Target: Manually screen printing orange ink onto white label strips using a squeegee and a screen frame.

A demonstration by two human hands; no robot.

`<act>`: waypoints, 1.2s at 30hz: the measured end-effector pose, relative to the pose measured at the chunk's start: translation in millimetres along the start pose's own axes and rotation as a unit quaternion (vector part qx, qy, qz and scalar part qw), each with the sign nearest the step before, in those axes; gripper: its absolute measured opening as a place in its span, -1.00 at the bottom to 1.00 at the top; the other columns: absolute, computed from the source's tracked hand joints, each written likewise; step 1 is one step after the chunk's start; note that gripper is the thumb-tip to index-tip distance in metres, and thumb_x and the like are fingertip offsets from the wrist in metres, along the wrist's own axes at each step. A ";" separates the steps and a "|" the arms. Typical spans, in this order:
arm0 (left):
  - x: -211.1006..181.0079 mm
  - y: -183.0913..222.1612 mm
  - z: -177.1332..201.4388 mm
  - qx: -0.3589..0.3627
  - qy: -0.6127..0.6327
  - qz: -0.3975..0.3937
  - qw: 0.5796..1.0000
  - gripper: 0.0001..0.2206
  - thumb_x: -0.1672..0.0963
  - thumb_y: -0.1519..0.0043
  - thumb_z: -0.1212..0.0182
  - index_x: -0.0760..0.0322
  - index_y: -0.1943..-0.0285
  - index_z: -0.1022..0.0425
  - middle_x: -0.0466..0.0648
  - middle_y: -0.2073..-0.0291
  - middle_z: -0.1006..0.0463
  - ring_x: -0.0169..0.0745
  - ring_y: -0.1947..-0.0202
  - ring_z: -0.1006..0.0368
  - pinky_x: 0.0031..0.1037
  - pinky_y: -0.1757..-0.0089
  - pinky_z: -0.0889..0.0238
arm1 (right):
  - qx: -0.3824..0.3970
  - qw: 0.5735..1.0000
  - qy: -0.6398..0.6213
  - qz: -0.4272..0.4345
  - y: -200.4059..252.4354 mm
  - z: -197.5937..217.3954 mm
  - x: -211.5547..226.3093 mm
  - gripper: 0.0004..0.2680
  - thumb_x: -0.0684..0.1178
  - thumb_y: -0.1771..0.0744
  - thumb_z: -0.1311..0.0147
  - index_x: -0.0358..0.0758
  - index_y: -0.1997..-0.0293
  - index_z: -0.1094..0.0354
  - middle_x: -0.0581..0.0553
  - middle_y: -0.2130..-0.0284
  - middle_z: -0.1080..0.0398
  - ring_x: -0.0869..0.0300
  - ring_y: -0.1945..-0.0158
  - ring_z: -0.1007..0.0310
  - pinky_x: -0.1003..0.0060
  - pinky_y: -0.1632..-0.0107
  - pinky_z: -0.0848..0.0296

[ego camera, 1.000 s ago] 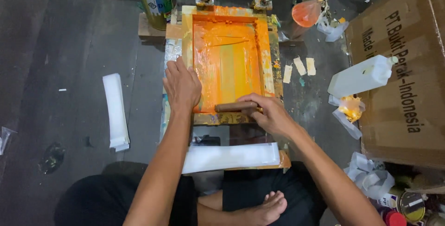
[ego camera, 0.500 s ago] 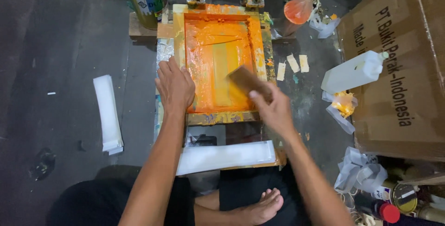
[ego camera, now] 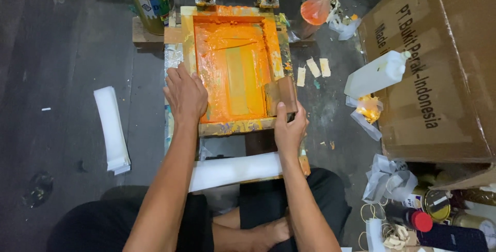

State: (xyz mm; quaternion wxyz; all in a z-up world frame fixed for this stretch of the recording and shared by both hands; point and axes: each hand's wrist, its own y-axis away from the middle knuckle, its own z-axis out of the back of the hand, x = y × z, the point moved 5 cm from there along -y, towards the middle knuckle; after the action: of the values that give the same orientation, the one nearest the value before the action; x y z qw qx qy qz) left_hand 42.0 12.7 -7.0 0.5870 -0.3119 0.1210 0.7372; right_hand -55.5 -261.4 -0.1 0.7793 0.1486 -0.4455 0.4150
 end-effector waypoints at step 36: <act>31.9 107.3 65.0 0.125 0.164 -0.132 0.970 -0.35 0.13 -0.18 -0.38 0.56 -0.44 -0.27 0.12 0.06 -0.32 0.17 0.02 -0.24 -0.14 -0.02 -0.08 | -0.009 0.987 0.008 0.161 57.5 106.4 62.7 -0.87 -0.16 -0.34 -0.12 -0.33 0.11 -0.58 -0.31 0.40 -0.57 -0.15 0.30 -0.58 0.04 0.26 -0.52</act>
State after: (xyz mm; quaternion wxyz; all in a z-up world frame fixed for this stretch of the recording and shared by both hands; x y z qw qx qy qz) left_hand -83.3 43.1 4.1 0.6856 -0.3656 0.2648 0.5711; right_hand -144.8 -257.9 102.7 0.7071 0.0645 -0.4610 0.5323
